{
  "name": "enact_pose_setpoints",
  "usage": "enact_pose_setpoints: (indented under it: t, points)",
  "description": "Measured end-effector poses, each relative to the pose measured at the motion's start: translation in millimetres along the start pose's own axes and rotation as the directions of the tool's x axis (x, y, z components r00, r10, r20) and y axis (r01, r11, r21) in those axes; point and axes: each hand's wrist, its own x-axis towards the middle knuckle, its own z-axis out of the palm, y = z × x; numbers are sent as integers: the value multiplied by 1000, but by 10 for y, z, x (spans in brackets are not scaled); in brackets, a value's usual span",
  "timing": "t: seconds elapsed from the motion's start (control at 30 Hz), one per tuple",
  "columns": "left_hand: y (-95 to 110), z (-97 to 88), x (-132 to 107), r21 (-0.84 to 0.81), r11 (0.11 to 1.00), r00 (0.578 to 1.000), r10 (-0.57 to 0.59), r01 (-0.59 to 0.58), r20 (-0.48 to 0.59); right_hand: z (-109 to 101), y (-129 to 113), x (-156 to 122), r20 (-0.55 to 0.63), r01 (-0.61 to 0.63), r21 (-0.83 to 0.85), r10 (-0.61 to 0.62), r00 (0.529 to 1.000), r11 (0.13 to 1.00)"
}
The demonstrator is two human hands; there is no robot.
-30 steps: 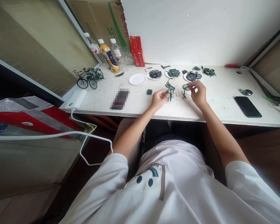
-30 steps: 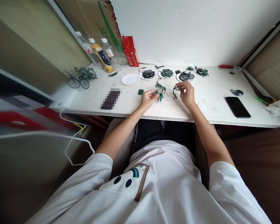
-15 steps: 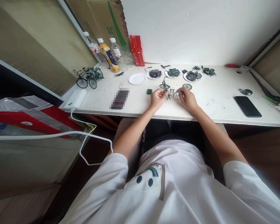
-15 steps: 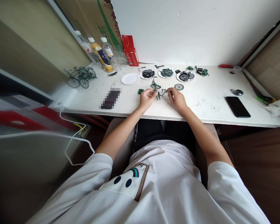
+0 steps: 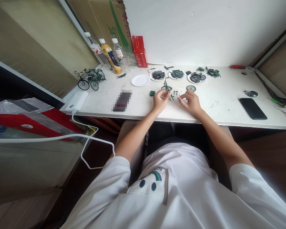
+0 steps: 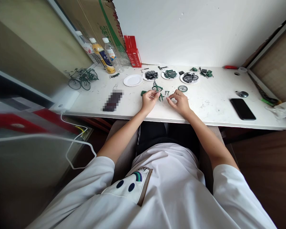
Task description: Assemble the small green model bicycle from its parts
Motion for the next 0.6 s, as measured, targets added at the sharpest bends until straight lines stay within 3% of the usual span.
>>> enact_pose_setpoints:
  t: [0.33,0.6]
  points:
    - [312,16,-47,-119,993,999,-17,13,-28,203,-146,-107,41,20,-128,-15,999,992]
    - [491,122,-161,-259,959,993,-105,115,54,189,-189,-75,14,-87,144,86,996,986]
